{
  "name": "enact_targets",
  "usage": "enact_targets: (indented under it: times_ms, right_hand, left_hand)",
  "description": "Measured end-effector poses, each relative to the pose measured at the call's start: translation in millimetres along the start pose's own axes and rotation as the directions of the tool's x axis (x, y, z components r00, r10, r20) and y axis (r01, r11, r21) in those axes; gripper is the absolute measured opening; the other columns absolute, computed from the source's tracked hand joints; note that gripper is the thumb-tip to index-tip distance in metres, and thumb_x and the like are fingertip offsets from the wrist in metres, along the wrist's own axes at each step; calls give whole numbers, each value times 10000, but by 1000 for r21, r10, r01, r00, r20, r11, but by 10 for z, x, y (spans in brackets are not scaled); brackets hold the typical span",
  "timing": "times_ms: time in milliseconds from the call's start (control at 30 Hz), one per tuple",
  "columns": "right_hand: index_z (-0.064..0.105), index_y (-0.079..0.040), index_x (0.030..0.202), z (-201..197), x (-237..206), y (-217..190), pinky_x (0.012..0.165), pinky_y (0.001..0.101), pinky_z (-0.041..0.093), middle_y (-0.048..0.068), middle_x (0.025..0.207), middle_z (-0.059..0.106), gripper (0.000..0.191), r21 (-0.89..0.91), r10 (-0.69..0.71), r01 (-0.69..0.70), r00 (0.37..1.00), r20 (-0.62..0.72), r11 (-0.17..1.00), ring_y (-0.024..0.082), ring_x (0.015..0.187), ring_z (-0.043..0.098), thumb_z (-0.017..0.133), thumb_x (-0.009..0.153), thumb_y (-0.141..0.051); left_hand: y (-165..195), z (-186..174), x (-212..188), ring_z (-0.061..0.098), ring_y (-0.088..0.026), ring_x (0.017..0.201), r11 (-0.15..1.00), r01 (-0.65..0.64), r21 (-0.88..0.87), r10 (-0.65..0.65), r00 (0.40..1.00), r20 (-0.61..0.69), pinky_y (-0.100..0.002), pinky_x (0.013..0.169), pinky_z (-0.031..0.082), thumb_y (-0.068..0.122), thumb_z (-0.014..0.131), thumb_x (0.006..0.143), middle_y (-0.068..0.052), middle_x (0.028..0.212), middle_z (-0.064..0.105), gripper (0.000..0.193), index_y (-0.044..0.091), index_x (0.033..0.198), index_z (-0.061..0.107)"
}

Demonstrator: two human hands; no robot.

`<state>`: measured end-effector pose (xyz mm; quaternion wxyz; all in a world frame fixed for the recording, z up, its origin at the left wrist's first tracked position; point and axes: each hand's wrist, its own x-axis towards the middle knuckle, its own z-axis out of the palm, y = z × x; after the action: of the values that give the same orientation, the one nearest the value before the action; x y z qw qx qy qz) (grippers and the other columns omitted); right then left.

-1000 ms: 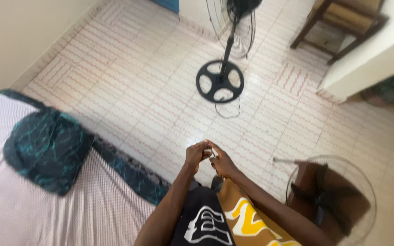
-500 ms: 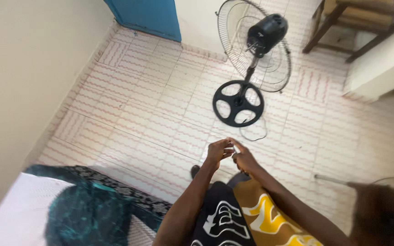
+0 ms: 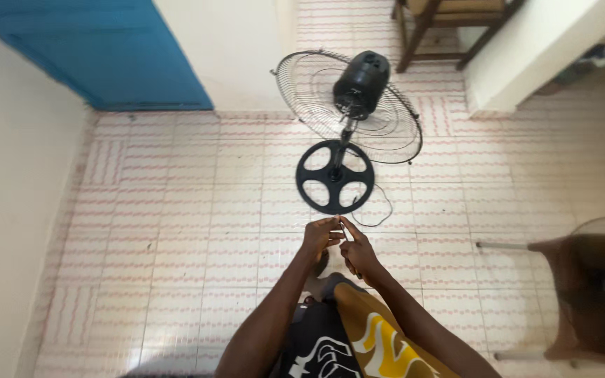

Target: The person services a standing electric fan. They hold the fan grille, use a screwdriver on the motor housing at the rear of the fan, pick up small fasteners from a table, and repeatedly work on the hub with the screwdriver while steadying the fan with the other hand.

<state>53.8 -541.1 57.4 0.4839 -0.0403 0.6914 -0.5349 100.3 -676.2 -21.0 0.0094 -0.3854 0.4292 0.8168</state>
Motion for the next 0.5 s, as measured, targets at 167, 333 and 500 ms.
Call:
enact_targets:
  times_ms: [167, 333, 500]
  right_hand:
    - [352, -318, 1623, 25, 528, -262, 337, 304, 328, 28, 526, 463, 792, 41, 32, -29, 996, -86, 999, 109, 339, 362, 426, 917, 33]
    - [346, -308, 1617, 1, 1108, -458, 349, 313, 344, 48, 527, 506, 793, 63, 43, -33, 985, -169, 998, 127, 345, 386, 441, 916, 50]
    - [326, -318, 1623, -125, 1660, -453, 345, 316, 341, 27, 528, 454, 736, 153, 82, -48, 972, -220, 987, 117, 347, 348, 439, 964, -9]
  left_hand:
    - [251, -127, 723, 748, -168, 832, 982, 53, 180, -58, 998, 20, -310, 731, 609, 421, 716, 948, -56, 1004, 770, 411, 69, 1159, 732]
    - [356, -353, 1426, 738, -192, 869, 982, 111, 151, -119, 992, 48, -343, 746, 591, 475, 665, 955, -69, 1076, 750, 471, 113, 1254, 701]
    - [143, -730, 2197, 729, -212, 853, 980, 185, 67, -185, 983, -6, -349, 722, 583, 443, 668, 958, -91, 1082, 743, 468, 101, 1277, 691]
